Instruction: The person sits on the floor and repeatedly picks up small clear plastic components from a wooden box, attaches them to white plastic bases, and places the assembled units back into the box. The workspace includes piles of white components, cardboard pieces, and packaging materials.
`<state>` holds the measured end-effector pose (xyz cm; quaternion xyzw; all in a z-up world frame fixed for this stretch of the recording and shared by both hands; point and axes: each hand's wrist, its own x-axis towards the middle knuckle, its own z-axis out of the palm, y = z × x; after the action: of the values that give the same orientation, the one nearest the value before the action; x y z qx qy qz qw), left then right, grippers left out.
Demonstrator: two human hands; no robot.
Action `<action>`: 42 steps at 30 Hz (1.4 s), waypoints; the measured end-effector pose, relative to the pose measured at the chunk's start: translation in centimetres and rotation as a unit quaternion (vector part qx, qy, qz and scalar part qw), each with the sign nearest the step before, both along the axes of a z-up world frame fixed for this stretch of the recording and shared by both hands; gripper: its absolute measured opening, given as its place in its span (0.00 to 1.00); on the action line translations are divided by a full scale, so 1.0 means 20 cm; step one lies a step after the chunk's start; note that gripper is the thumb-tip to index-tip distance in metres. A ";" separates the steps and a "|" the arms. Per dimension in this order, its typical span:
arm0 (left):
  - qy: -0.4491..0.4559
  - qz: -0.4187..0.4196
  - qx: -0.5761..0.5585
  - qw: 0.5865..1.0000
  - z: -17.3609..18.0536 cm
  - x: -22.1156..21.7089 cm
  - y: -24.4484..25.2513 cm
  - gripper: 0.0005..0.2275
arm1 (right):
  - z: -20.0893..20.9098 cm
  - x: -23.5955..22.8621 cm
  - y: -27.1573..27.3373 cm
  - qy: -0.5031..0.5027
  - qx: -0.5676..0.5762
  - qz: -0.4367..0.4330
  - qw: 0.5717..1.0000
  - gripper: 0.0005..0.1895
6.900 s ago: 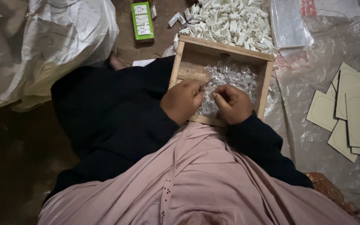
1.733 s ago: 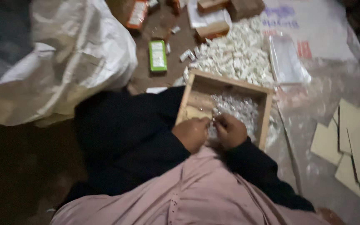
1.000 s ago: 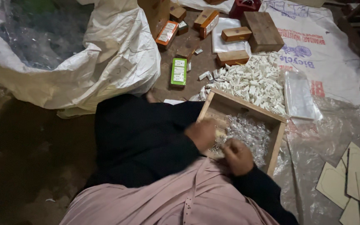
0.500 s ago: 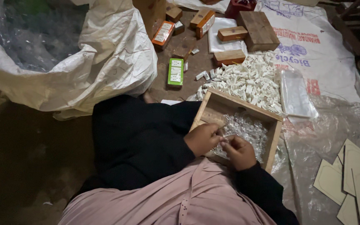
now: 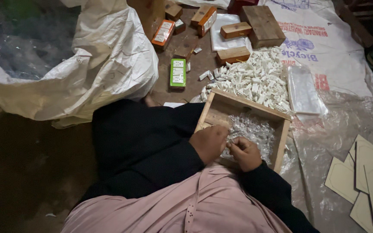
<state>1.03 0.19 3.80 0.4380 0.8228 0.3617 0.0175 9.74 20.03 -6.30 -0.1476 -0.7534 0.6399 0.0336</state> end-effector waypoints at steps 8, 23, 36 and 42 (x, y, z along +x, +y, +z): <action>0.067 0.130 -0.069 0.987 -0.06 -0.15 0.01 0.05 | 0.11 0.07 -0.02 0.017 0.175 0.063 0.982 0.08; -0.165 -0.028 0.005 0.986 -0.05 -0.04 0.00 0.09 | 0.28 0.03 -0.12 -0.003 0.227 -0.007 0.974 0.06; -0.160 -0.070 0.098 0.980 -0.03 0.01 -0.02 0.10 | 0.27 0.02 -0.12 0.000 0.338 -0.005 0.941 0.11; -0.221 0.001 0.087 0.971 -0.14 -0.04 0.01 0.09 | 0.33 0.06 -0.12 0.018 0.126 0.062 0.990 0.10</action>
<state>0.14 0.39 0.98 0.3459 0.7646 0.5198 0.1600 10.93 17.56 0.30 -0.0833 -0.8351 0.5431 0.0262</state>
